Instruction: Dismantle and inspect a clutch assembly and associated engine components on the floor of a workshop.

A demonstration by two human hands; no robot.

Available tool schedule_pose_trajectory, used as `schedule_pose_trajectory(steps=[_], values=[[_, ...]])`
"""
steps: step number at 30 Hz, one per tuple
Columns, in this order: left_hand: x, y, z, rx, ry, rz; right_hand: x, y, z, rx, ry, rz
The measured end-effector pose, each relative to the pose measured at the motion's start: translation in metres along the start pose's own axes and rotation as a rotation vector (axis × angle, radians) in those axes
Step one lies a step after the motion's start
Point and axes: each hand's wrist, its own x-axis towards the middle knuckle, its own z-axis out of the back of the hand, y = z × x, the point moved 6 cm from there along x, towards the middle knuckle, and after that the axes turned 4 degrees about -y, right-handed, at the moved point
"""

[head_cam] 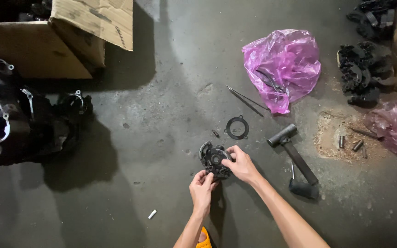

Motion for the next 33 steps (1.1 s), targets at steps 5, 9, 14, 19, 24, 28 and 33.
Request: schedule_pose_trajectory(steps=[5, 9, 14, 19, 24, 28, 33], values=[[0.000, 0.001, -0.002, -0.075, 0.072, 0.034, -0.006, 0.010, -0.004, 0.045, 0.183, -0.008], [0.013, 0.015, 0.003, -0.124, 0.126, 0.045, -0.003, 0.005, -0.010, 0.119, 0.246, 0.041], [0.008, 0.009, 0.003, -0.128, 0.123, 0.012, 0.003, -0.006, -0.012, 0.238, 0.299, -0.066], [0.016, 0.013, 0.007, -0.157, 0.112, 0.008, 0.009, -0.010, 0.014, 0.285, 0.076, 0.010], [0.013, 0.009, 0.002, -0.131, 0.124, 0.008, 0.015, -0.044, 0.034, -0.033, -0.108, 0.014], [0.021, 0.020, 0.008, -0.132, 0.114, 0.005, 0.002, -0.024, 0.035, -0.335, -0.293, 0.314], [0.012, 0.008, 0.004, 0.004, 0.164, -0.037, -0.015, 0.030, 0.033, -0.698, -0.561, 0.564]])
